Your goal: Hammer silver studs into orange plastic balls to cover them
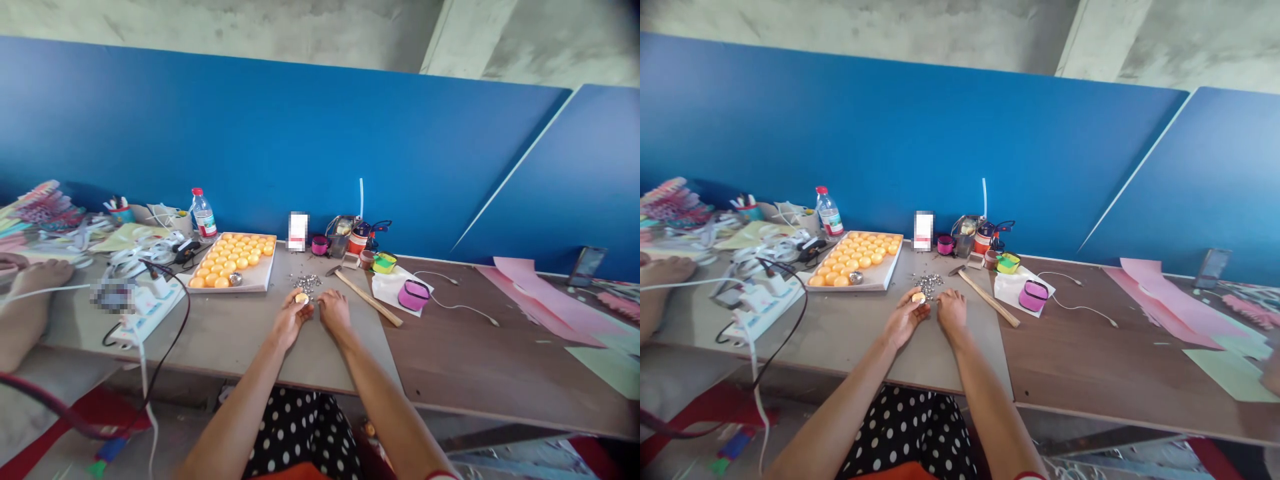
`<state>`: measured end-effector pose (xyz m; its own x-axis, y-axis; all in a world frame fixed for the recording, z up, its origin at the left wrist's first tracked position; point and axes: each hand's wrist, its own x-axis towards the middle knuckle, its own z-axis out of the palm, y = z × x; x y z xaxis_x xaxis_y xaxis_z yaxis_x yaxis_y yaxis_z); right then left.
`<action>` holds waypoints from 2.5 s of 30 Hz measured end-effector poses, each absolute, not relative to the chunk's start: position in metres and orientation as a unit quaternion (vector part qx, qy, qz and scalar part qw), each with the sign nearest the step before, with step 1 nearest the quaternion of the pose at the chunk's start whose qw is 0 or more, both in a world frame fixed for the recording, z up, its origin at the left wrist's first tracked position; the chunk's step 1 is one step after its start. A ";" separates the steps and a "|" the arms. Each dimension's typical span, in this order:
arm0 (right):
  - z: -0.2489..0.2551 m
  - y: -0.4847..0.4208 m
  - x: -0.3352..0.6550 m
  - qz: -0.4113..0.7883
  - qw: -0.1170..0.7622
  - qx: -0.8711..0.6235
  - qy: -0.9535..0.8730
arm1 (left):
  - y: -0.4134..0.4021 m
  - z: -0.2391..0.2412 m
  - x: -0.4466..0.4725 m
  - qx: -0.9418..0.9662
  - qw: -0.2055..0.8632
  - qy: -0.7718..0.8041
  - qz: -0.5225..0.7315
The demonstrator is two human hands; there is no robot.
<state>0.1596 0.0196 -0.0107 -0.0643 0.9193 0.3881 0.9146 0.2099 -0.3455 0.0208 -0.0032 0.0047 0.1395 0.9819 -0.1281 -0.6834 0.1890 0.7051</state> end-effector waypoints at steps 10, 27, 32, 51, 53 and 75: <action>-0.007 0.025 0.158 0.169 0.495 -0.591 -0.615 | -0.002 0.005 0.023 0.233 0.704 0.313 0.593; 0.005 0.020 0.148 0.551 0.531 -0.389 -0.513 | -0.002 0.005 0.021 0.237 0.704 0.310 0.593; 0.003 0.021 0.145 0.511 0.524 -0.419 -0.538 | -0.001 0.004 0.021 0.233 0.707 0.307 0.593; -0.001 0.022 0.143 0.512 0.499 -0.428 -0.553 | 0.001 0.000 0.023 0.226 0.703 0.300 0.603; -0.003 0.022 0.144 0.533 0.492 -0.424 -0.543 | 0.001 0.000 0.023 0.231 0.698 0.306 0.605; -0.003 0.023 0.146 0.566 0.488 -0.417 -0.517 | 0.005 -0.015 0.027 0.299 0.608 0.378 0.631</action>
<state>0.1461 0.0229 -0.0030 -0.1761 0.9839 0.0318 -0.1215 0.0103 -0.9925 0.0267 0.0052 -0.0152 -0.0815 0.9933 -0.0821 -0.5410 0.0251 0.8406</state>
